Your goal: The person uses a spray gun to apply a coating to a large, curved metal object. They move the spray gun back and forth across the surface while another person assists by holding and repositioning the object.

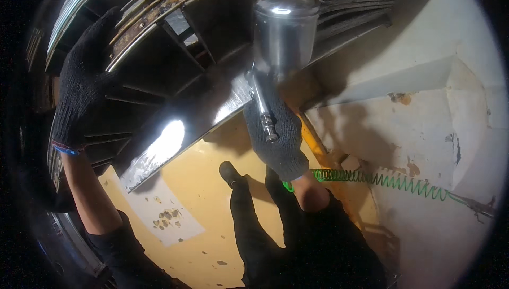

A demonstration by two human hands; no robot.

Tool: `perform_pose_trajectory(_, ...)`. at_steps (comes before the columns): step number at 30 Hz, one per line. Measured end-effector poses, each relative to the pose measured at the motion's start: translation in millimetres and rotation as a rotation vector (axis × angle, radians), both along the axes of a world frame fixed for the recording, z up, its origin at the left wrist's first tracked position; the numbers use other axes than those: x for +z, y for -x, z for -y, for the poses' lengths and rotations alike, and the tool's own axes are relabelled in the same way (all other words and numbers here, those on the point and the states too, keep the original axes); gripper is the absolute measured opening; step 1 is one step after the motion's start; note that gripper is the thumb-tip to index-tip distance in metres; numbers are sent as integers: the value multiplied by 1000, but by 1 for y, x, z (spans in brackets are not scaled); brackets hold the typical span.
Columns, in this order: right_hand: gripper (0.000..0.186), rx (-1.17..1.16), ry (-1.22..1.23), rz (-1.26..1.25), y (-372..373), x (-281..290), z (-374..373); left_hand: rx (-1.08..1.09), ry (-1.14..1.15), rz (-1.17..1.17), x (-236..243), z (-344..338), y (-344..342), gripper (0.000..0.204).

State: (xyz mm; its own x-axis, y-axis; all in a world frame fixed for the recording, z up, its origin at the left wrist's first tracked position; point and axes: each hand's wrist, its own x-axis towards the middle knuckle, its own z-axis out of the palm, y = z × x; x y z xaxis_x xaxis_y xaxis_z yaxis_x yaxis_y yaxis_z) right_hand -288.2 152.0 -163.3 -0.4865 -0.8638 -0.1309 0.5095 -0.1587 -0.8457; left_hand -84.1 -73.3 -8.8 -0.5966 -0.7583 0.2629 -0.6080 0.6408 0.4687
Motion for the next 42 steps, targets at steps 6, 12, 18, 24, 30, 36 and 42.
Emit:
perform_pose_trajectory(6, 48, 64, 39, -307, 12, -12, -6, 18, 32, 79, 6, -6, 6, 80)
perform_pose_trajectory(12, 55, 61, 40, -780, 19, -1, -9, -13, -21, 47, 11, -13, 4, 82)
perform_pose_trajectory(18, 53, 184, 33, -589, 29, -6, -19, -46, -8, 96, 14, -14, 12, 77)
perform_pose_trajectory(24, 55, 211, 105, -666, 33, -18, -23, -32, 1, 124, 16, -19, 14, 74)
perform_pose_trajectory(30, 55, 87, 186, -765, 43, -9, -22, -105, -100, 58, 15, -17, 16, 80)
perform_pose_trajectory(36, 52, 133, 232, -598, 43, -4, -25, -111, 29, 259, 19, -13, 12, 85)
perform_pose_trajectory(42, 53, 97, 313, -703, 48, 8, -20, -78, -87, 160, 18, -18, 14, 86)
